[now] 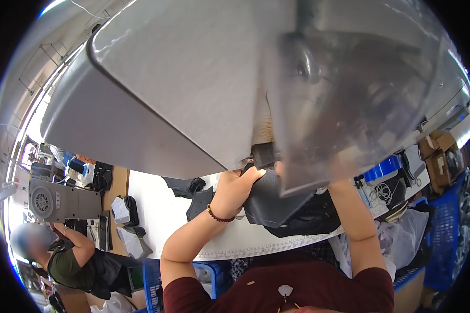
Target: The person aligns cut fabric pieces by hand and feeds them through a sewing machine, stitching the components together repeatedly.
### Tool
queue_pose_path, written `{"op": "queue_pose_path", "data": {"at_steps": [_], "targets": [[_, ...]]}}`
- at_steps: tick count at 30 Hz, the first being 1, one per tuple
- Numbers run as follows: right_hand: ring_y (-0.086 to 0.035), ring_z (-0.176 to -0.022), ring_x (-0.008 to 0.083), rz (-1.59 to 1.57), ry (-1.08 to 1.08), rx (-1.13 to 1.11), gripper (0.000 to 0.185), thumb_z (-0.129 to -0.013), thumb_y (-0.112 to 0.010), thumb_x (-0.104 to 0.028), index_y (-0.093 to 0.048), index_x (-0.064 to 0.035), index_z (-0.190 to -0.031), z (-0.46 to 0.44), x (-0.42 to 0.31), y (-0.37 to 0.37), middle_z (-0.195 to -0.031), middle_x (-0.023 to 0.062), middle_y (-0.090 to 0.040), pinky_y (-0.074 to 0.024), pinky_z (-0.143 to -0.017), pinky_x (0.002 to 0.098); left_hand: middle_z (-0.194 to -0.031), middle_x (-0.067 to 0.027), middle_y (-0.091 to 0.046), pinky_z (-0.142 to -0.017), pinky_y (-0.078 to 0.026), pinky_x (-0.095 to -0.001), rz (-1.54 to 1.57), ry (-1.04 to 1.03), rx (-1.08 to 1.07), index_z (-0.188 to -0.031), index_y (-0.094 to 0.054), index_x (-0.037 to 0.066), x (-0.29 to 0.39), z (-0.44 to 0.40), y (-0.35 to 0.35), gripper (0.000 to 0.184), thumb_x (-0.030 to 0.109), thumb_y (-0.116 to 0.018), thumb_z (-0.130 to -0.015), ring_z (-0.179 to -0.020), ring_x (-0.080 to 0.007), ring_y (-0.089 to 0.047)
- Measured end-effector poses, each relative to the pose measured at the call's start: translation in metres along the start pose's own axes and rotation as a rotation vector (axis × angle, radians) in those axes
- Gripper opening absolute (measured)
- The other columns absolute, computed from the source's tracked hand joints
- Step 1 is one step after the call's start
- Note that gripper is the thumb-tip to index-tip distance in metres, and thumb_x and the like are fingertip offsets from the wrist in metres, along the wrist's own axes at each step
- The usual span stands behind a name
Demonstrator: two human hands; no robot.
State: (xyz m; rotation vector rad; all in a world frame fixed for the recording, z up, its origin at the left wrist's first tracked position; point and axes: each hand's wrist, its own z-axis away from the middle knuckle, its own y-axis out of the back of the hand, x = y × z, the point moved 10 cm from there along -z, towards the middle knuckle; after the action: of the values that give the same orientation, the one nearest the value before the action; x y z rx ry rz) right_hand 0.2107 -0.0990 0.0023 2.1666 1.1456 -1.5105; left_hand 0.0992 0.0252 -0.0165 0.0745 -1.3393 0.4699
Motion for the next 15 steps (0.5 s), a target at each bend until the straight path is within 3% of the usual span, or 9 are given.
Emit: {"op": "queue_pose_path", "data": {"at_steps": [6, 15], "targets": [[-0.061, -0.082, 0.0191, 0.503, 0.188, -0.071, 0.026, -0.065, -0.071, -0.01, -0.062, -0.0041, -0.089, -0.015, -0.024, 0.001, -0.087, 0.0079, -0.063, -0.0472, -0.074, 0.0303, -0.082, -0.0022, -0.06, -0.063, -0.046, -0.0206, -0.02, -0.087, 0.012, -0.085, -0.058, 0.003, 0.009, 0.002, -0.006, 0.006, 0.006, -0.055, -0.081, -0.068, -0.0076, -0.056], [-0.061, -0.083, 0.0192, 0.484, 0.218, -0.102, 0.029, -0.063, -0.073, -0.011, -0.063, -0.0039, -0.089, -0.011, -0.025, -0.006, -0.087, 0.0077, -0.064, -0.0469, -0.075, 0.0306, -0.081, -0.0048, -0.061, -0.06, -0.049, -0.0211, 0.023, -0.061, -0.016, -0.089, -0.059, -0.001, 0.011, 0.002, -0.006, 0.011, 0.005, -0.057, -0.08, -0.066, -0.0097, -0.059]]}}
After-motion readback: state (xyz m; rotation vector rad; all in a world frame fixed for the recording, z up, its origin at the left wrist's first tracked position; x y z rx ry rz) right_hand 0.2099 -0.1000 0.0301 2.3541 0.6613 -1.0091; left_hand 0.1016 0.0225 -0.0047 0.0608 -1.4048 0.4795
